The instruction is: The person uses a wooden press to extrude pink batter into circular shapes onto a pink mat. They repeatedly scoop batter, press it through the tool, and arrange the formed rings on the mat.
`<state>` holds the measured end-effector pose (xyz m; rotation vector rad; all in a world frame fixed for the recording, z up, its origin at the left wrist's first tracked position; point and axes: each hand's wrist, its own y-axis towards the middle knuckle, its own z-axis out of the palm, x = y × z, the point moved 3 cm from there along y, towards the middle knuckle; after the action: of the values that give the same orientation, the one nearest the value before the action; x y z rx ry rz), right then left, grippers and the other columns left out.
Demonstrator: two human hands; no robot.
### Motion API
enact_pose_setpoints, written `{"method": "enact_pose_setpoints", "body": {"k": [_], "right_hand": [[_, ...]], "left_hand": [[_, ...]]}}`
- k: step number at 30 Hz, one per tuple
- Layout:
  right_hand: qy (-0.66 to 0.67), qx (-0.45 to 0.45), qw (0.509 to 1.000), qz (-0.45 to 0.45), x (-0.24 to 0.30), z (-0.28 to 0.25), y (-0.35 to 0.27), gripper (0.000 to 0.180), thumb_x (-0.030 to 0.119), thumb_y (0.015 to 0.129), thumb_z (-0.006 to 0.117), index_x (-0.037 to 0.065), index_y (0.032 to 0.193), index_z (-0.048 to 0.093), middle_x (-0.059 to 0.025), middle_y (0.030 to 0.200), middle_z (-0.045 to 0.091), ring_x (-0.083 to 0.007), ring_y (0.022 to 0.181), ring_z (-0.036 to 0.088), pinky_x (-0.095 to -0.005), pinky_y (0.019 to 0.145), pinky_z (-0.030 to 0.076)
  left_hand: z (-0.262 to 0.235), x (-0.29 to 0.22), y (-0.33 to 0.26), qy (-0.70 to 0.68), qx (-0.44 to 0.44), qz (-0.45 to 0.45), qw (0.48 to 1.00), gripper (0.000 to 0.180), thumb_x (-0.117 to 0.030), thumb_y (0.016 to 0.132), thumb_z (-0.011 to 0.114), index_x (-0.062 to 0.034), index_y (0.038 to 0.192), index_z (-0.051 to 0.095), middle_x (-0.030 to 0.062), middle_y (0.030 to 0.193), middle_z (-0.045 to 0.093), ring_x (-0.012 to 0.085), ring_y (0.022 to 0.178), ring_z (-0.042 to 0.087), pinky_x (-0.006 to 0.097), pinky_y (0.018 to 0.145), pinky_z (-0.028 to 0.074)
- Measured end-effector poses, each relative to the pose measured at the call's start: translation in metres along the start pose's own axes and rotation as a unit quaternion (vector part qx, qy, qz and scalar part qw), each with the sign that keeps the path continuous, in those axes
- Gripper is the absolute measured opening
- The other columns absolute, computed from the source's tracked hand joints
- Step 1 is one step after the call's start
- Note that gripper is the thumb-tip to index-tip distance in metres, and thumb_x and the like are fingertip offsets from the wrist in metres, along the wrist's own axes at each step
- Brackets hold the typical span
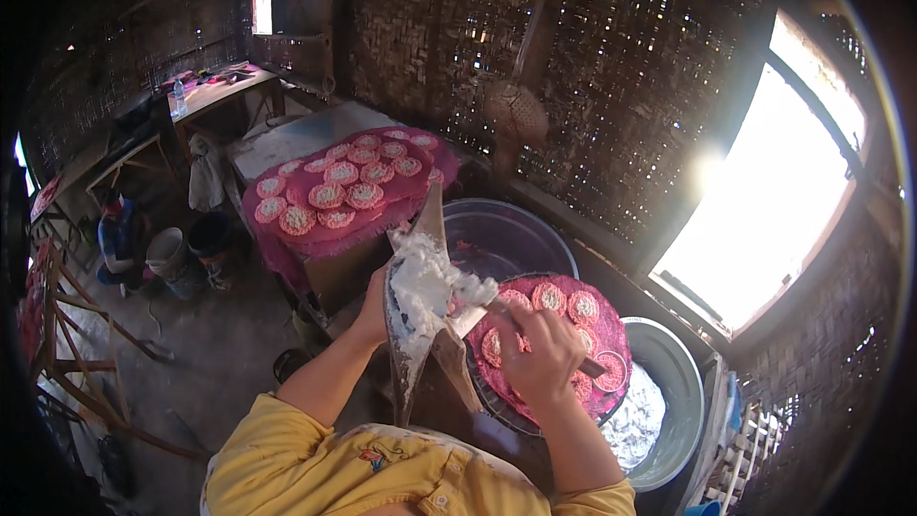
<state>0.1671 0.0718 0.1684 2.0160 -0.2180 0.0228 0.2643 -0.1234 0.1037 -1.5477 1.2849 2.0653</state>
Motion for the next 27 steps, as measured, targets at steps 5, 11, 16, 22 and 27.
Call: {"method": "enact_pose_setpoints", "body": {"k": [5, 11, 16, 22, 27], "right_hand": [[0.026, 0.031, 0.999, -0.027, 0.019, -0.001, -0.012, 0.021, 0.014, 0.067, 0.076, 0.007, 0.082, 0.065, -0.0040, 0.059, 0.055, -0.0180, 0.047, 0.053, -0.0292, 0.043, 0.040], [0.217, 0.059, 0.966, 0.126, -0.002, 0.003, -0.011, 0.018, 0.014, 0.069, 0.075, 0.005, 0.081, 0.065, -0.0079, 0.064, 0.061, -0.0212, 0.053, 0.059, -0.0295, 0.048, 0.044], [0.028, 0.023, 0.999, 0.015, 0.003, 0.007, 0.001, 0.018, 0.014, 0.068, 0.076, 0.005, 0.080, 0.064, -0.0070, 0.062, 0.059, -0.0196, 0.050, 0.057, -0.0295, 0.043, 0.042], [0.219, 0.154, 0.957, 0.115, 0.004, -0.021, -0.035, 0.015, 0.008, 0.069, 0.075, 0.005, 0.080, 0.065, -0.0040, 0.064, 0.062, -0.0113, 0.047, 0.055, -0.0264, 0.043, 0.041], [0.087, 0.110, 0.934, 0.327, -0.053, -0.123, -0.062, 0.015, -0.007, 0.071, 0.064, -0.004, 0.085, 0.061, -0.0121, 0.081, 0.066, -0.0181, 0.075, 0.064, -0.0260, 0.067, 0.050]], "left_hand": [[-0.020, 0.029, 0.002, -0.061, -0.062, -0.091, 0.992, 0.042, -0.015, 0.068, 0.071, -0.0007, 0.105, 0.057, 0.0116, 0.095, 0.065, 0.0192, 0.087, 0.062, 0.030, 0.078, 0.047], [-0.023, 0.016, -0.001, -0.049, -0.045, -0.050, 0.997, 0.048, -0.020, 0.066, 0.075, -0.0028, 0.107, 0.058, 0.0096, 0.099, 0.064, 0.0181, 0.089, 0.061, 0.030, 0.080, 0.047], [-0.006, 0.015, -0.007, 0.109, -0.021, 0.003, 0.994, 0.043, -0.019, 0.069, 0.071, -0.0020, 0.107, 0.057, 0.0120, 0.098, 0.063, 0.0235, 0.092, 0.061, 0.032, 0.080, 0.047], [-0.027, 0.041, 0.001, -0.225, -0.077, -0.171, 0.956, 0.035, -0.017, 0.079, 0.064, -0.0029, 0.111, 0.055, 0.0088, 0.095, 0.063, 0.0219, 0.087, 0.062, 0.034, 0.079, 0.050], [-0.034, 0.001, 0.001, -0.296, 0.048, 0.020, 0.954, 0.021, -0.011, 0.074, 0.069, -0.0058, 0.091, 0.057, 0.0049, 0.078, 0.056, 0.0176, 0.071, 0.054, 0.033, 0.065, 0.048]]}}
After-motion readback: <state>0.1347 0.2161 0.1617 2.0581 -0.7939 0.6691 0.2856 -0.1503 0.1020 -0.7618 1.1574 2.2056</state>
